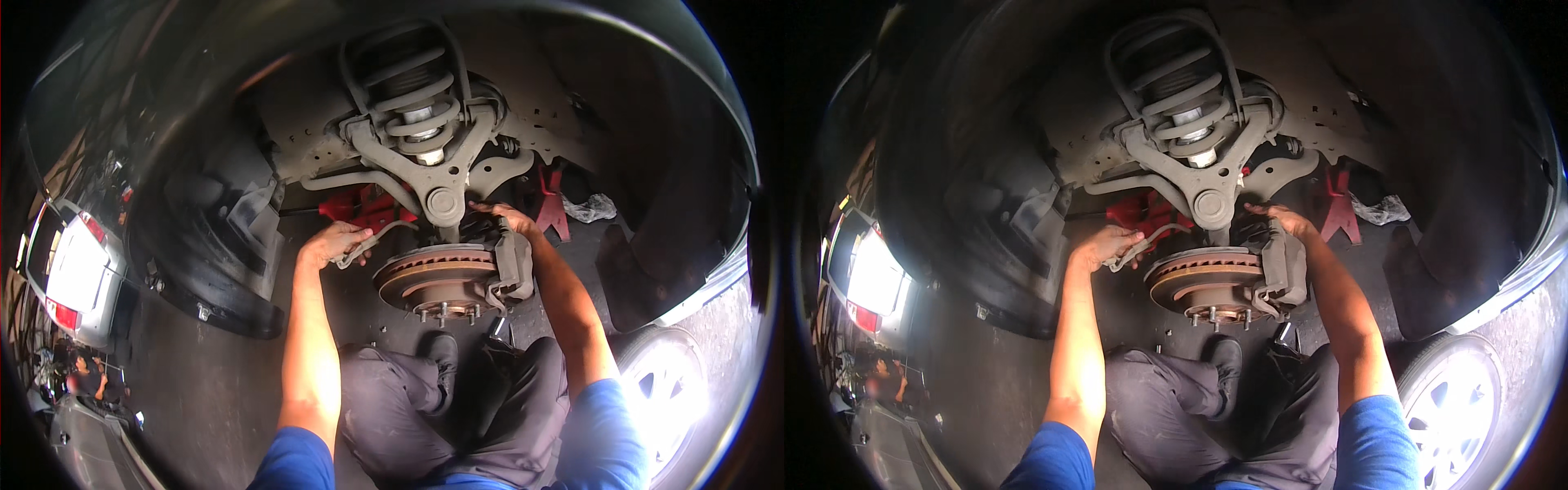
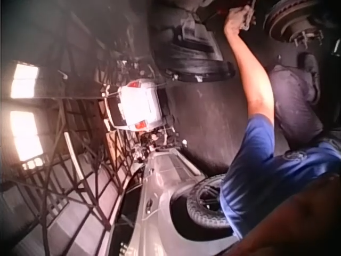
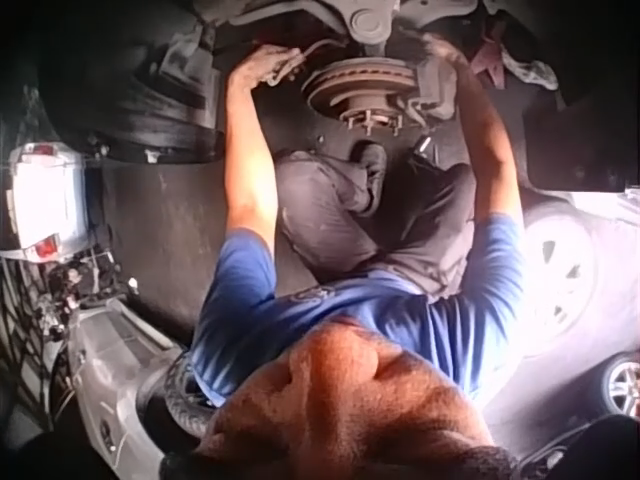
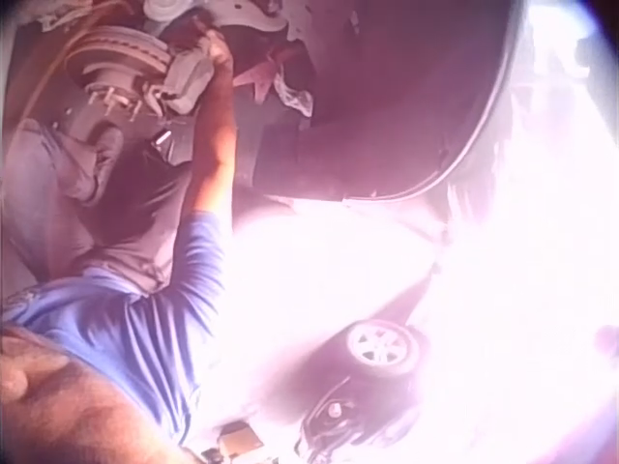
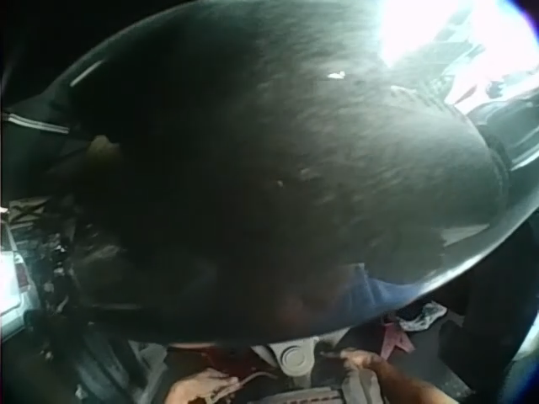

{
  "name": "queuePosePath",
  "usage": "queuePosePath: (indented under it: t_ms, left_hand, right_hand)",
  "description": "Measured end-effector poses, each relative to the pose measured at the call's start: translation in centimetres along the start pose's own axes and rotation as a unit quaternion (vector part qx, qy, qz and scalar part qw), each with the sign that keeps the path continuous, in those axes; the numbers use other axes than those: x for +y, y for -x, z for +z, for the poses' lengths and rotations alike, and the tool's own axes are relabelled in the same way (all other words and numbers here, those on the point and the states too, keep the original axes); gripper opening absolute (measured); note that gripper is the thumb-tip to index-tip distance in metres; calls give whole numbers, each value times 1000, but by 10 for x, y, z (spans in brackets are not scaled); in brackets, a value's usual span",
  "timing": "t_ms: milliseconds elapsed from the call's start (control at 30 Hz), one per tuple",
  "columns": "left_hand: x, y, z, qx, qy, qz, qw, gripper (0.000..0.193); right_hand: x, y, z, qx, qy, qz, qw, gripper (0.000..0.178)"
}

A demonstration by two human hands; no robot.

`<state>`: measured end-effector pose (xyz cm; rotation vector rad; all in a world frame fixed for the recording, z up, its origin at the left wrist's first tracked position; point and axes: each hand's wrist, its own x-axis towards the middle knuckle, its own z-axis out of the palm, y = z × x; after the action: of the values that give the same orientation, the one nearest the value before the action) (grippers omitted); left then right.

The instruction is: The recorder is working on the brake assembly and suspension components of a vehicle.

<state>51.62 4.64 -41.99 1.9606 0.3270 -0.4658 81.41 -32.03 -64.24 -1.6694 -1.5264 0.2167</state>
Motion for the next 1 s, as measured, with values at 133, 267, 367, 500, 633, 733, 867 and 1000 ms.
queuePosePath:
  t_ms: [133, 267, 367, 500, 633, 733, 867, 1000]
  left_hand:
    - [-16, 37, -14, 52, 108, -35, 992, 67]
    - [-13, 35, -13, 41, 167, -31, 985, 77]
    - [-14, 30, -9, 38, 178, -27, 983, 68]
    - [-14, 0, -1, 13, -47, 25, 998, 50]
    - [-37, 1, -9, 84, -180, 64, 978, 37]
    - [-36, 26, -13, 107, -282, 42, 952, 37]
    - [21, -40, 52, 92, -302, 121, 941, 36]
    - [5, -33, 39, 64, -318, 71, 943, 35]
  right_hand:
    - [-32, -40, 41, -18, -96, 49, 994, 55]
    - [-51, -39, 31, -5, -100, 90, 991, 101]
    - [-54, -34, 24, -19, -99, 102, 990, 93]
    - [-43, -13, 8, 47, -157, 100, 981, 89]
    - [-96, -56, 36, 63, -416, 261, 869, 87]
    - [-123, -84, 55, -3, -388, 166, 907, 80]
    - [-23, -11, 1, 3, -93, -56, 994, 80]
    - [-3, -32, 59, -44, 21, 112, 992, 54]
